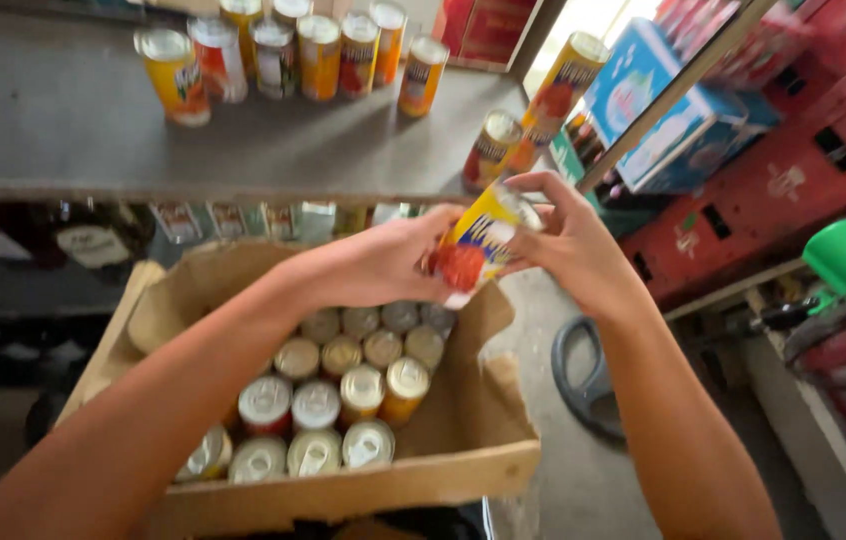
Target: Organizing and restocking canned goods on a store shelf from a cardboard box.
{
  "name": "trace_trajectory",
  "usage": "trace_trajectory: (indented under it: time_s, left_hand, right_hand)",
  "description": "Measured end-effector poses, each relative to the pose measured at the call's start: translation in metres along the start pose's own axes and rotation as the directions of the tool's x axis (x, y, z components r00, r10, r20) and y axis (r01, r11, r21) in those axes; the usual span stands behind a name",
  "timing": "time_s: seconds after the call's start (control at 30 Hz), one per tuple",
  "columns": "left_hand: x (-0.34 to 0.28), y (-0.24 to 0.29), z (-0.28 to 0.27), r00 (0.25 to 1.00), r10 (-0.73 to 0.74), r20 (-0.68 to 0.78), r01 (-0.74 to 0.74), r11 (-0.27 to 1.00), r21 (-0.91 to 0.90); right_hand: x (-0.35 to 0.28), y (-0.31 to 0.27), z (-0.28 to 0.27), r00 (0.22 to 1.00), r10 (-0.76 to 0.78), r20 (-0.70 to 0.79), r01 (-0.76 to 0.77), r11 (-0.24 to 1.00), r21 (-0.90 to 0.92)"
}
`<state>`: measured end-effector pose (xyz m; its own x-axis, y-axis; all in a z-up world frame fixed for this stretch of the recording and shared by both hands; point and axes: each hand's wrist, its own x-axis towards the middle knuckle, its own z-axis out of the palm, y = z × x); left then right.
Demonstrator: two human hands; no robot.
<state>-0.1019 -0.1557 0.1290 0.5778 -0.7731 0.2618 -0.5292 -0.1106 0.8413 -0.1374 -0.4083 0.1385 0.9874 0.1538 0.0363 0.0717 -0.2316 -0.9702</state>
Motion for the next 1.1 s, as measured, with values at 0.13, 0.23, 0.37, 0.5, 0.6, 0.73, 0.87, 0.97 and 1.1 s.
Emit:
trace_trajectory:
  time_s: [0.13, 0.23, 0.37, 0.5, 0.6, 0.73, 0.87, 0.97, 1.1]
  left_hand:
    - [-0.027, -0.04, 0.026, 0.94, -0.224, 0.259, 0.163, 0.958, 0.237]
    - [-0.04, -0.079, 0.055, 0.915, -0.245, 0.32, 0.044, 0.849, 0.526]
    - [-0.053, -0.105, 0.091, 0.868, -0.31, 0.387, 0.005, 0.787, 0.617]
    - [-0.061, -0.11, 0.105, 0.9, -0.239, 0.366, -0.068, 0.75, 0.658]
    - [-0.062, -0.11, 0.108, 0.923, -0.211, 0.322, -0.061, 0.745, 0.664]
    - [-0.064, -0.135, 0.12, 0.947, -0.152, 0.283, -0.11, 0.674, 0.73]
    - [-0.059, -0.125, 0.115, 0.933, -0.175, 0.315, -0.158, 0.586, 0.795]
    - [-0.052, -0.132, 0.119, 0.916, -0.22, 0.335, -0.175, 0.533, 0.828]
    - [-0.049, -0.128, 0.115, 0.893, -0.285, 0.349, -0.153, 0.536, 0.83]
  right_hand:
    - [-0.027, 0.005, 0.038, 0.985, -0.054, 0.163, 0.096, 0.96, -0.263]
    - [-0.044, -0.01, 0.069, 0.976, 0.129, 0.178, 0.019, 0.756, -0.655]
    - [-0.053, 0.019, 0.077, 0.959, 0.203, 0.199, 0.091, 0.441, -0.893]
    - [-0.054, 0.05, 0.076, 0.953, 0.244, 0.182, 0.126, 0.229, -0.965]
    - [-0.05, 0.067, 0.075, 0.956, 0.219, 0.193, 0.166, 0.137, -0.977]
    - [-0.042, 0.069, 0.076, 0.953, 0.229, 0.197, 0.175, 0.115, -0.978]
    - [-0.04, 0.09, 0.077, 0.943, 0.26, 0.21, 0.195, 0.082, -0.977]
    - [-0.041, 0.102, 0.077, 0.931, 0.301, 0.207, 0.204, 0.042, -0.978]
    - [-0.039, 0.097, 0.081, 0.912, 0.366, 0.185, 0.194, 0.011, -0.981]
